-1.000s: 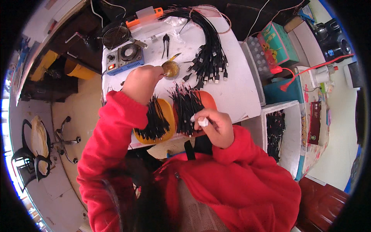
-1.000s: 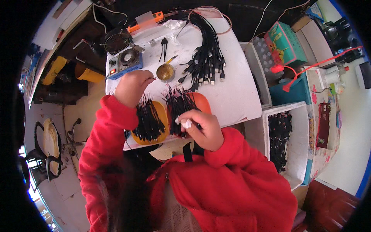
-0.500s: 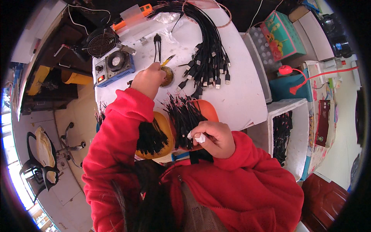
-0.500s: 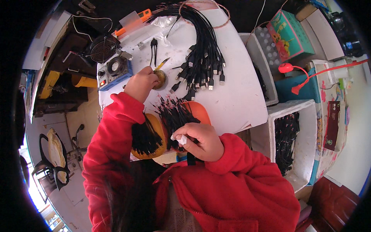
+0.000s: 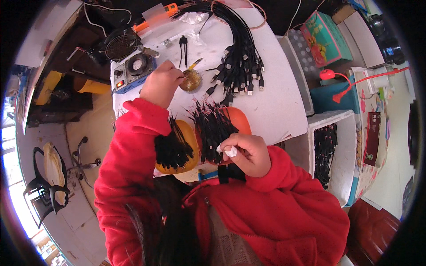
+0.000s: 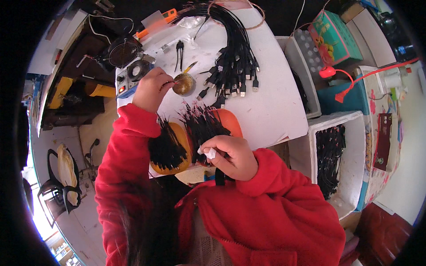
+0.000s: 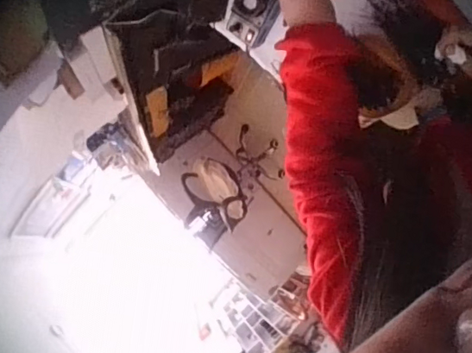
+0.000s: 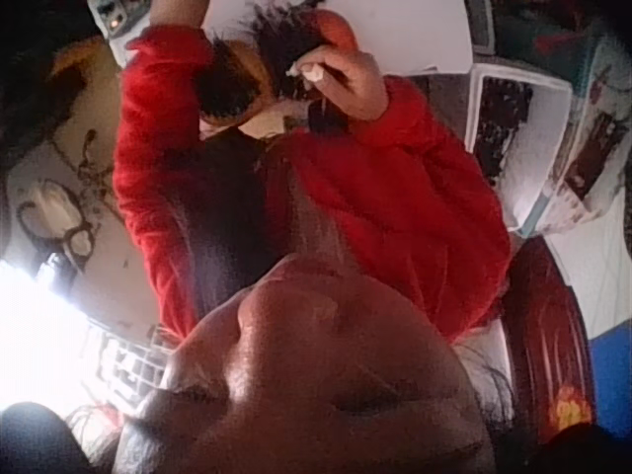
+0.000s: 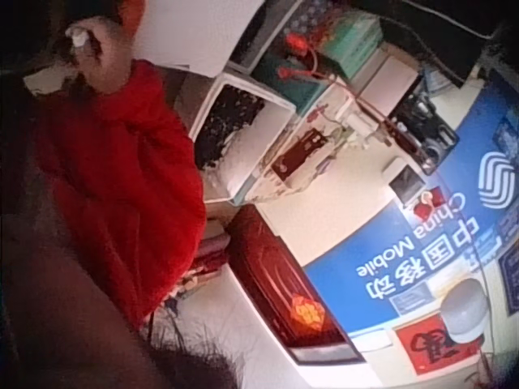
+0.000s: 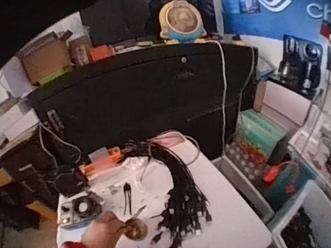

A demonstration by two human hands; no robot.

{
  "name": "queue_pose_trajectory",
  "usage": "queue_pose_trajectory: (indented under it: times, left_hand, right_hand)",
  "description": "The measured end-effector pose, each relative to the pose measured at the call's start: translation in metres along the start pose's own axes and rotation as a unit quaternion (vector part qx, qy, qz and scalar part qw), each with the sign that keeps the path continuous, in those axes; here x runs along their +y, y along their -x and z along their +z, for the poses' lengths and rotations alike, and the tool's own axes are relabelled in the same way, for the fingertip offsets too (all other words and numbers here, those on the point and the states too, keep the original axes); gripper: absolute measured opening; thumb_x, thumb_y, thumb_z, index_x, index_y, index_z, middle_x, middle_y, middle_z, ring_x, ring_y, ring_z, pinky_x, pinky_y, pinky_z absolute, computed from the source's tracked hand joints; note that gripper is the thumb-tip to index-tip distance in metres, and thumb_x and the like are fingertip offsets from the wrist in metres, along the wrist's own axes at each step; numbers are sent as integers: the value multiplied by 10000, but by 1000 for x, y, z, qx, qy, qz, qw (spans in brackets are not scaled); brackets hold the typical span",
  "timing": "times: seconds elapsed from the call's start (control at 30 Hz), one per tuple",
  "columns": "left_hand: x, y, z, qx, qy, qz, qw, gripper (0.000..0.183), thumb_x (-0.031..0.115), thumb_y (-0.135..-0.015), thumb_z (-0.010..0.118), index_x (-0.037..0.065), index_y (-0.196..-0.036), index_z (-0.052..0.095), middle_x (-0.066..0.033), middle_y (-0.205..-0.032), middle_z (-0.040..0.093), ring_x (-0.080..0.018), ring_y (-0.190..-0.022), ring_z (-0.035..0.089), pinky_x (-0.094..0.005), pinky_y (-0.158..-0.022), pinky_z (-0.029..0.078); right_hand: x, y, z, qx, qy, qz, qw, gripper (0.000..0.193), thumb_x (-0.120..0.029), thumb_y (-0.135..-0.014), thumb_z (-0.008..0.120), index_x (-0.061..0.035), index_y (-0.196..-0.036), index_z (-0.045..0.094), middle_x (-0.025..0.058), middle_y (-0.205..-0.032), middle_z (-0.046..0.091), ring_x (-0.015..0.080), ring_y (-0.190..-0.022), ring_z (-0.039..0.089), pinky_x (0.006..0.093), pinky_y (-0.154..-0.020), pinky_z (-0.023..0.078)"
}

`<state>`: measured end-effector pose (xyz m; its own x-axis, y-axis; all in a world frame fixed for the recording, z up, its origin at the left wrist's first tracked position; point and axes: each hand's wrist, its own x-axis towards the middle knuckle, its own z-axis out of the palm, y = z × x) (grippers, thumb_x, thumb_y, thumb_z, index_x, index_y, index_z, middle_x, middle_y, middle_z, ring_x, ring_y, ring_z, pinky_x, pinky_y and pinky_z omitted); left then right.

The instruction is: The person sits at a workbench and repeatedly picks up small black cable assemblies, applies a white substance to the ends, and places them into trays. They use a soldering station and pliers while organizing components in colored trays.

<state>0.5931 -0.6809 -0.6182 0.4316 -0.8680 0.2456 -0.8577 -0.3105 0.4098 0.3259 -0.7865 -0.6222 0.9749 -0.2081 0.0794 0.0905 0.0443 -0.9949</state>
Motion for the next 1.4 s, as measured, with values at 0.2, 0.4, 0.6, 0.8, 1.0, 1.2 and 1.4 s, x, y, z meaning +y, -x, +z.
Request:
queue_pose_trajectory:
  times: [0.2, 0.4, 0.6, 0.8, 1.0, 1.2, 1.4]
  left_hand:
    - [-17, 24, -51, 74, -36, -44, 996, 146, 16, -748, 692, -10, -882, 639, -142, -831, 597, -314, -756, 603, -357, -694, 486]
    - [-74, 32, -73, 86, -124, -118, 981, 122, 85, -779, 658, 33, -888, 672, -126, -856, 599, -326, -815, 606, -392, -737, 488]
    - [-115, 19, -58, 44, -177, -131, 974, 118, 72, -760, 667, 41, -872, 679, -126, -873, 587, -328, -817, 601, -396, -735, 489]
    - [-123, 6, -52, 8, -205, -135, 969, 116, 80, -753, 672, 43, -862, 681, -122, -856, 573, -323, -827, 599, -395, -735, 486]
    - [-129, -4, -47, -24, -237, -141, 961, 114, 110, -765, 659, 56, -862, 687, -115, -868, 567, -315, -835, 601, -390, -749, 495]
    - [-125, -4, -49, -12, -230, -148, 962, 117, 100, -759, 654, 46, -858, 684, -118, -869, 579, -324, -837, 597, -385, -746, 494]
    - [-56, 40, -90, 163, -68, -100, 979, 80, 58, -790, 665, 5, -850, 660, -82, -759, 609, -208, -676, 603, -314, -622, 478]
  right_hand:
    - [-3, 6, 6, -9, 4, -19, 1000, 144, -88, -922, 530, 18, -965, 617, 88, -852, 654, 111, -688, 613, 233, -614, 474]
    - [-1, 6, 10, -21, 4, -6, 1000, 143, -76, -925, 526, 28, -964, 617, 83, -851, 655, 95, -695, 608, 227, -617, 477]
    - [3, 1, 7, -24, 13, 2, 1000, 131, -52, -912, 527, 19, -964, 625, 80, -844, 658, 94, -670, 606, 218, -584, 468]
    - [8, -3, 5, -30, 29, 2, 999, 119, -65, -902, 547, 3, -956, 628, 75, -835, 662, 94, -611, 573, 223, -547, 442]
    - [10, -5, 6, -31, 36, -7, 999, 108, -68, -890, 562, -4, -949, 626, 72, -820, 654, 93, -592, 554, 225, -540, 430]
    - [5, -1, 7, -33, 49, -11, 998, 114, -54, -890, 555, 1, -965, 620, 77, -811, 647, 99, -611, 563, 230, -551, 437]
    - [-8, 13, 17, -38, 24, 1, 999, 135, -64, -904, 537, 7, -989, 615, 73, -841, 654, 114, -669, 594, 236, -616, 468]
